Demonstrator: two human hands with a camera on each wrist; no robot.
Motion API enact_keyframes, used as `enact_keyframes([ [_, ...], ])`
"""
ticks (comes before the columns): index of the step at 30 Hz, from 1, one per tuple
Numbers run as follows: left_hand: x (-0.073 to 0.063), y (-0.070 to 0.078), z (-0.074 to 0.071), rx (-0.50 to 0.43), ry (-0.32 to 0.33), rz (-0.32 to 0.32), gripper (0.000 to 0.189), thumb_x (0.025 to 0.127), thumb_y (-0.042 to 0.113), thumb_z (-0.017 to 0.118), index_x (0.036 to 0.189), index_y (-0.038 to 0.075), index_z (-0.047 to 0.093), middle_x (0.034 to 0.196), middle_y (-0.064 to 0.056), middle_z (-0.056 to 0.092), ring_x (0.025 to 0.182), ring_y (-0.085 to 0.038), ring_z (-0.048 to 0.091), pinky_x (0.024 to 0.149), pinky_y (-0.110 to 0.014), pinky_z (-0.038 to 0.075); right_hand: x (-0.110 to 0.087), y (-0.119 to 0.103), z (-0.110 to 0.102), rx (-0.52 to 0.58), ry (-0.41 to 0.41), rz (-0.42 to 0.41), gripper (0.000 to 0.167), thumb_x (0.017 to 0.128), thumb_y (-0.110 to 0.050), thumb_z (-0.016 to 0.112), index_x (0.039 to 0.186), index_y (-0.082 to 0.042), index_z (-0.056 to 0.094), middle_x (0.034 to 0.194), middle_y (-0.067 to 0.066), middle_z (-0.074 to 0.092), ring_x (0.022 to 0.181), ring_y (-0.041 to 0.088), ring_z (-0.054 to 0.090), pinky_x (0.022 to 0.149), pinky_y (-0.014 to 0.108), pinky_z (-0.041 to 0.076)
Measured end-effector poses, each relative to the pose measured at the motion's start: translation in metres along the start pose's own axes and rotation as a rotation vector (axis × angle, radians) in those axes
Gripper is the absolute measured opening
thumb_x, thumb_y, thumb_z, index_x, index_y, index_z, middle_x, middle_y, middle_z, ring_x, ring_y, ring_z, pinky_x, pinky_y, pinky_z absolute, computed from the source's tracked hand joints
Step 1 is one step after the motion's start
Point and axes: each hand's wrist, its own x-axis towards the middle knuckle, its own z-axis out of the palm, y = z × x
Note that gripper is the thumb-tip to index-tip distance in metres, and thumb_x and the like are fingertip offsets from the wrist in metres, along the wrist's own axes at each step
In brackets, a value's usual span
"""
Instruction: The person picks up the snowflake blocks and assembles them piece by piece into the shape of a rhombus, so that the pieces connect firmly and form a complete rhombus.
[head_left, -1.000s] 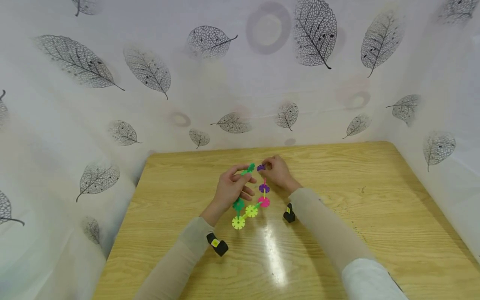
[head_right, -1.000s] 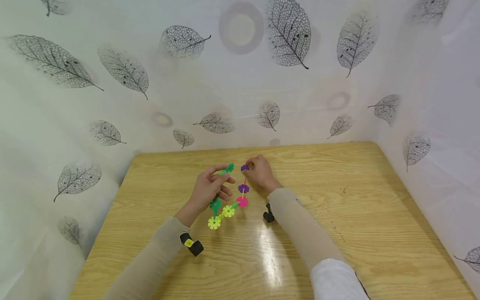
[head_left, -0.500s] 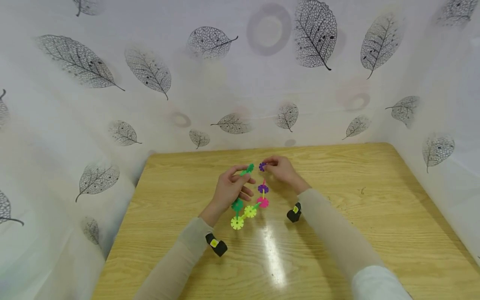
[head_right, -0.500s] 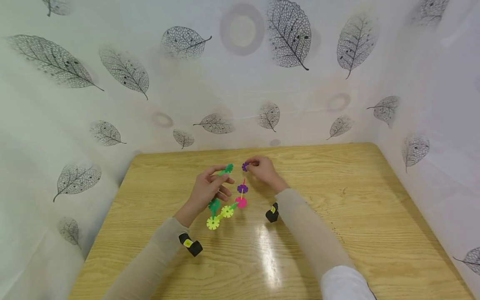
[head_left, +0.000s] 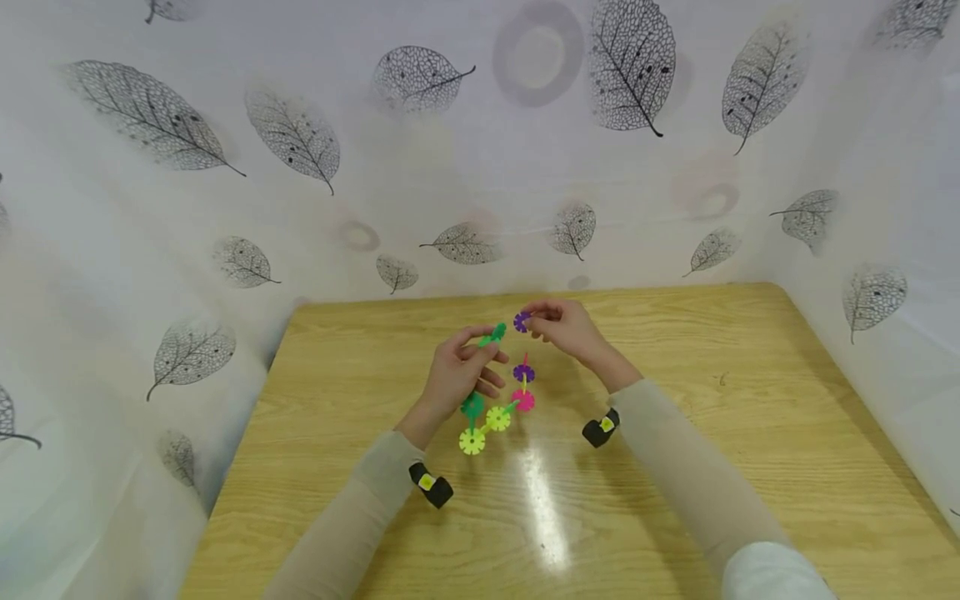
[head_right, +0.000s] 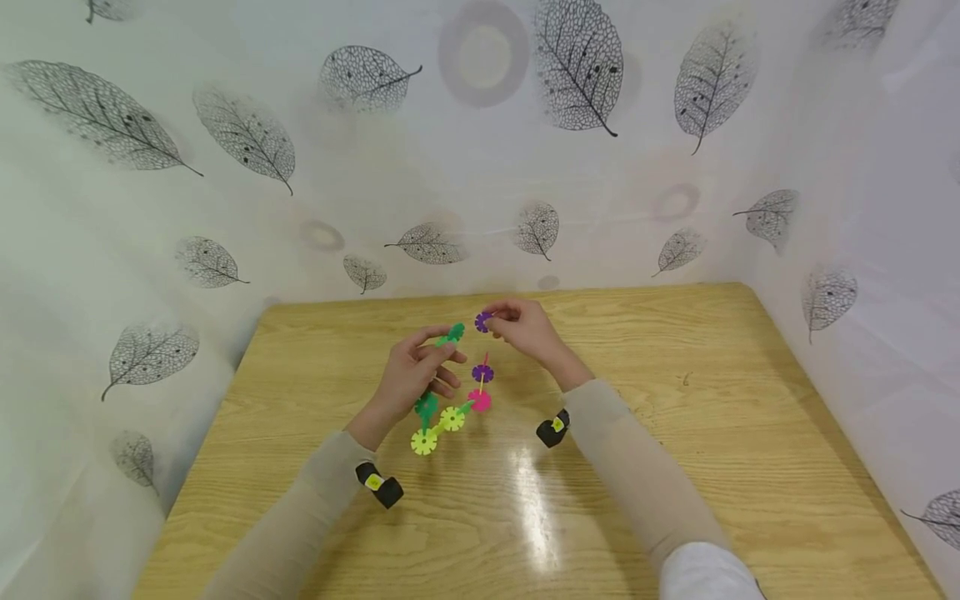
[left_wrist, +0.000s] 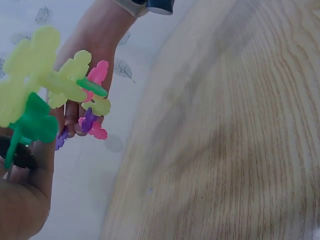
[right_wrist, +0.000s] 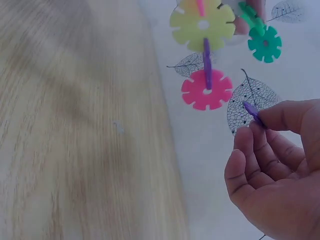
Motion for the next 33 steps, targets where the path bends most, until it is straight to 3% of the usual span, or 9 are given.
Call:
enact_keyframes([
  [2, 0.000, 0.000, 0.000, -0.002, 0.001, 0.001, 0.032, 0.108, 0.014, 0.062, 0.139, 0.008, 0.063, 0.088, 0.000, 0.079, 0.057, -0.013, 0.073, 0.052, -0.030, 0.064, -0.002, -0.003, -0.001, 0.016, -0.004, -0.004, 0.029, 0.103, -0.015, 0.066, 0.127, -0.001, 0.071, 0.104, 0.020, 0.075, 0.099, 0.045, 0.068, 0.088, 0.051, 0.062],
  [5, 0.000, 0.001, 0.000, -0.004, 0.003, 0.002, 0.032, 0.108, 0.014, 0.062, 0.139, 0.008, 0.063, 0.088, -0.001, 0.079, 0.057, -0.013, 0.072, 0.051, -0.030, 0.064, -0.005, -0.007, -0.001, 0.039, -0.017, -0.015, 0.028, 0.103, -0.016, 0.066, 0.127, -0.001, 0.070, 0.101, 0.019, 0.074, 0.092, 0.035, 0.068, 0.085, 0.045, 0.063],
  [10, -0.001, 0.003, 0.001, -0.008, 0.005, 0.005, 0.033, 0.107, 0.014, 0.062, 0.140, 0.007, 0.063, 0.089, -0.001, 0.079, 0.057, -0.013, 0.073, 0.052, -0.030, 0.064, -0.008, -0.014, -0.002, 0.067, -0.044, -0.041, 0.030, 0.103, -0.016, 0.066, 0.128, 0.000, 0.070, 0.092, 0.003, 0.074, 0.088, 0.026, 0.070, 0.079, 0.030, 0.062],
  [21, 0.001, 0.002, 0.000, -0.020, -0.001, 0.000, 0.036, 0.107, 0.016, 0.063, 0.142, 0.006, 0.061, 0.090, -0.003, 0.080, 0.058, -0.014, 0.073, 0.052, -0.031, 0.064, -0.014, -0.028, 0.000, 0.082, -0.050, -0.045, 0.031, 0.103, -0.018, 0.067, 0.129, -0.001, 0.071, 0.094, 0.002, 0.077, 0.088, 0.028, 0.073, 0.079, 0.027, 0.063],
  [28, 0.000, 0.004, 0.001, -0.015, -0.002, 0.010, 0.035, 0.107, 0.015, 0.063, 0.141, 0.006, 0.061, 0.106, -0.030, 0.076, 0.058, -0.014, 0.073, 0.053, -0.033, 0.065, -0.015, -0.029, 0.000, 0.105, -0.060, -0.047, 0.031, 0.104, -0.018, 0.067, 0.130, 0.000, 0.070, 0.091, -0.001, 0.076, 0.081, 0.013, 0.071, 0.078, 0.026, 0.063],
  [30, -0.001, 0.005, 0.001, -0.009, -0.005, 0.011, 0.035, 0.107, 0.015, 0.063, 0.141, 0.006, 0.061, 0.103, -0.027, 0.077, 0.058, -0.014, 0.073, 0.053, -0.034, 0.065, -0.015, -0.029, 0.000, 0.108, -0.064, -0.049, 0.032, 0.104, -0.017, 0.066, 0.130, 0.001, 0.070, 0.089, -0.002, 0.076, 0.081, 0.012, 0.070, 0.078, 0.026, 0.062],
  [33, -0.001, 0.005, 0.001, -0.002, -0.013, 0.011, 0.036, 0.107, 0.015, 0.063, 0.142, 0.006, 0.061, 0.095, -0.013, 0.080, 0.058, -0.014, 0.073, 0.054, -0.033, 0.065, -0.015, -0.030, 0.000, 0.111, -0.069, -0.052, 0.032, 0.104, -0.016, 0.066, 0.130, 0.002, 0.070, 0.087, -0.003, 0.075, 0.080, 0.012, 0.070, 0.077, 0.025, 0.062],
])
